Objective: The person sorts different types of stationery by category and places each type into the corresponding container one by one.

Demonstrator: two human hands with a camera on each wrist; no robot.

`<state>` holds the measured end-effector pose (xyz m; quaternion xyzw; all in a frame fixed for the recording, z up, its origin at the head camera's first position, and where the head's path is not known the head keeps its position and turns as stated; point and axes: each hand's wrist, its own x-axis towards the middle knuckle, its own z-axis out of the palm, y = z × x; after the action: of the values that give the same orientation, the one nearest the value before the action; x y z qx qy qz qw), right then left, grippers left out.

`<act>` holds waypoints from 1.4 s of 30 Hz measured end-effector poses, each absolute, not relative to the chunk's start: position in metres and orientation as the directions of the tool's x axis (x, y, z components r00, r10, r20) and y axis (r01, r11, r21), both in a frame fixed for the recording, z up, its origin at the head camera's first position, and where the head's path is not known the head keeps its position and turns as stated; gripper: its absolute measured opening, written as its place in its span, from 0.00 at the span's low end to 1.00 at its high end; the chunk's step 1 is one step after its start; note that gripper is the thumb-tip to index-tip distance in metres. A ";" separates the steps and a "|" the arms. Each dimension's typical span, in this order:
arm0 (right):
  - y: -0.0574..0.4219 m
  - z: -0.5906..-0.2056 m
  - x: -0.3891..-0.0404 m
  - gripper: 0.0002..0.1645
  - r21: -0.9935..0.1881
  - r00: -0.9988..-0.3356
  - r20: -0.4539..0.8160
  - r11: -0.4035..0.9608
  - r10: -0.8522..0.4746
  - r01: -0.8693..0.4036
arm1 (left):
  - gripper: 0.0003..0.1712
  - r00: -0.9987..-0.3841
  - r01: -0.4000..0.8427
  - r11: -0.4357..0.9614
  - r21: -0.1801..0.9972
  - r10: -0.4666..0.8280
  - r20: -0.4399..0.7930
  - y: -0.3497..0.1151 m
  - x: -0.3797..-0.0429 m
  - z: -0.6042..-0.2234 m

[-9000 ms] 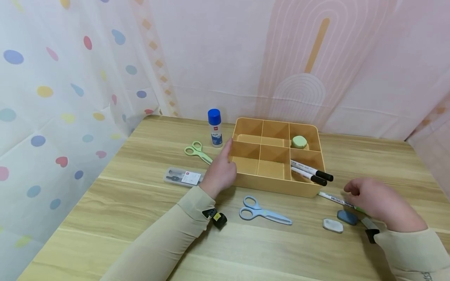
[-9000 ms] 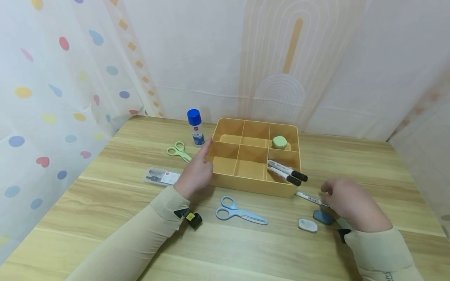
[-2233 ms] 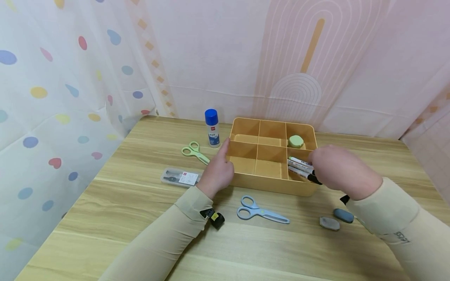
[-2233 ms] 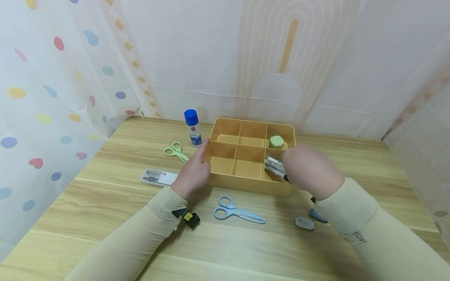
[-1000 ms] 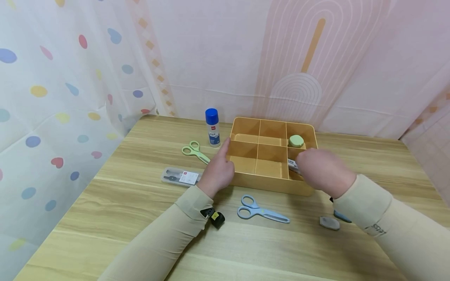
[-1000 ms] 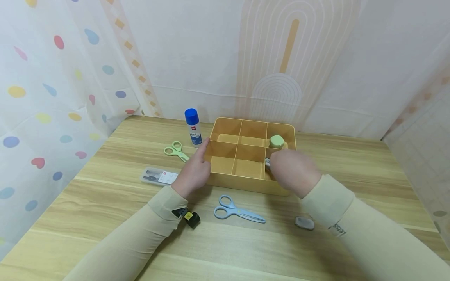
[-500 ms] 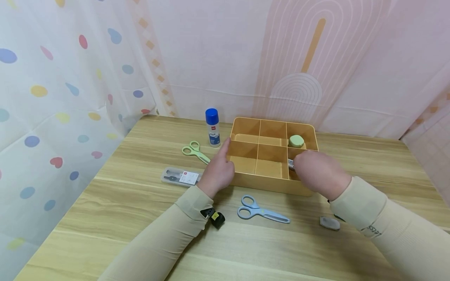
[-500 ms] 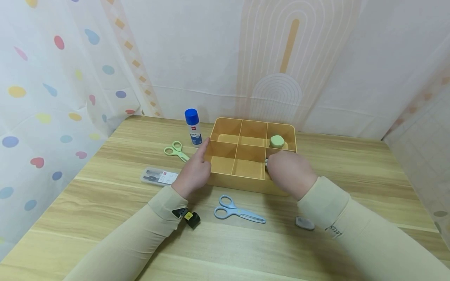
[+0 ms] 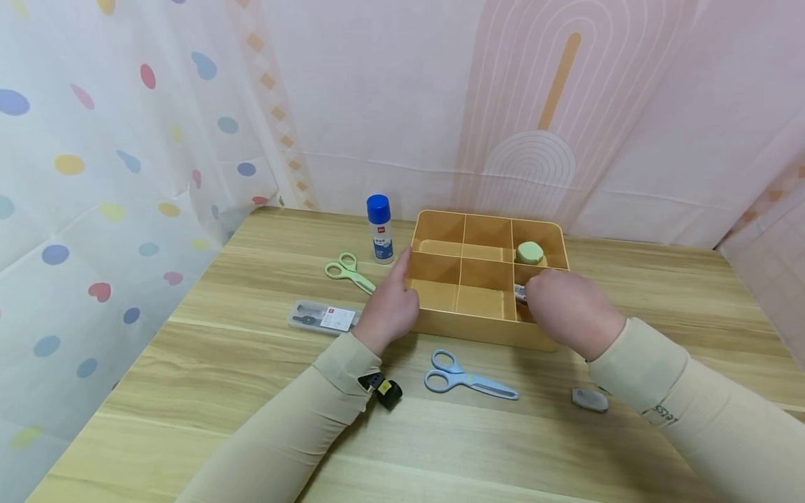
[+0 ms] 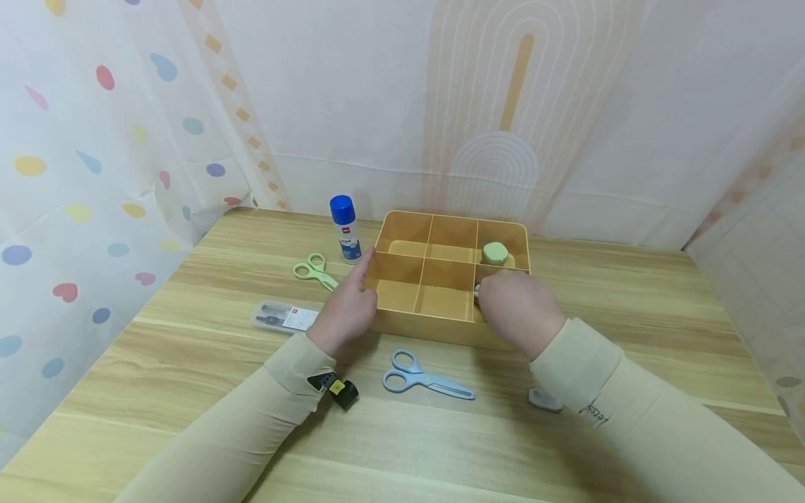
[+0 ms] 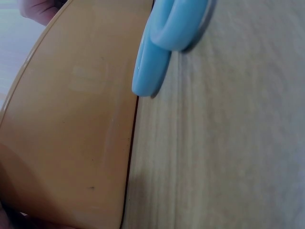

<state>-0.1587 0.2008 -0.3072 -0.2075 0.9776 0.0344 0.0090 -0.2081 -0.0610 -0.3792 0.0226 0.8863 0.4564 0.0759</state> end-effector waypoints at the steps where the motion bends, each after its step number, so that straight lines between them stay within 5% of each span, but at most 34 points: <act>1: 0.201 -0.307 -0.159 0.13 0.058 -0.916 -0.033 0.914 -0.401 -0.402 | 0.43 -0.987 -0.030 0.584 0.812 0.108 -0.115 -0.061 -0.208 -0.379; 42: 0.202 -0.301 -0.159 0.13 0.014 -0.904 -0.018 0.904 -0.427 -0.427 | 0.43 -0.987 -0.023 0.578 0.816 0.118 -0.112 -0.062 -0.209 -0.380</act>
<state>-0.1586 0.2023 -0.3007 -0.2188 0.9757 0.0086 0.0072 -0.2094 -0.0620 -0.3799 0.0270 0.8849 0.4585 0.0771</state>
